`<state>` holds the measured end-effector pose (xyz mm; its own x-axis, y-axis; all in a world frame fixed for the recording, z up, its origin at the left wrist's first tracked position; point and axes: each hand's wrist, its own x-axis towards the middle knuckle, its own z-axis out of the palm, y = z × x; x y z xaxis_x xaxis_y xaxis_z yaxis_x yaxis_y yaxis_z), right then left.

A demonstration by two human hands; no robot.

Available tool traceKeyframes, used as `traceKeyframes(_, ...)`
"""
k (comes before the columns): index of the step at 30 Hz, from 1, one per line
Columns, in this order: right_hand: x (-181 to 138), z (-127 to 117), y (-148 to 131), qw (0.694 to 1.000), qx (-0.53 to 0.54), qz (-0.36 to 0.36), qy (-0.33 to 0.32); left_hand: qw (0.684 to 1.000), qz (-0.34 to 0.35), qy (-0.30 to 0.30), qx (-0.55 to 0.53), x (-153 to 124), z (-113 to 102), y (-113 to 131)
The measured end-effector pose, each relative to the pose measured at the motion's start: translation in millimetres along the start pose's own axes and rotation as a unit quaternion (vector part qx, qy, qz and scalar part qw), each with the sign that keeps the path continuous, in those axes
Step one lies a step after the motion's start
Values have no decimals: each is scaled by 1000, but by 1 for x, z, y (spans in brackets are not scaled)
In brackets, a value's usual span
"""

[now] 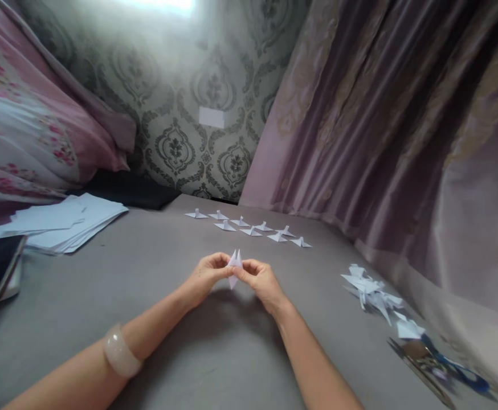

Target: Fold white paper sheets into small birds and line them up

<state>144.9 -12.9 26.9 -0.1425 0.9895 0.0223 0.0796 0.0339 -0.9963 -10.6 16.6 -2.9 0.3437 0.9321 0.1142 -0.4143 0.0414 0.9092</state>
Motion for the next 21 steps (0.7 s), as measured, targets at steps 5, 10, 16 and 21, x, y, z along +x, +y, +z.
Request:
traceKeyframes(5, 9, -7, 4, 1000, -8, 7, -9, 998, -37, -18, -49, 2, -2, -4)
traceKeyframes(10, 13, -5, 6, 998, -23, -12, 64, 999, -38, -5, 16, 3, -4, -5)
traceKeyframes(16, 16, 6, 7, 996, -22, -58, 65, 997, -11, 12, 73, -2, 6, 4)
traceKeyframes(21, 17, 6, 7, 995, -10, -73, 74, 995, -37, 32, 90, -5, 13, 7)
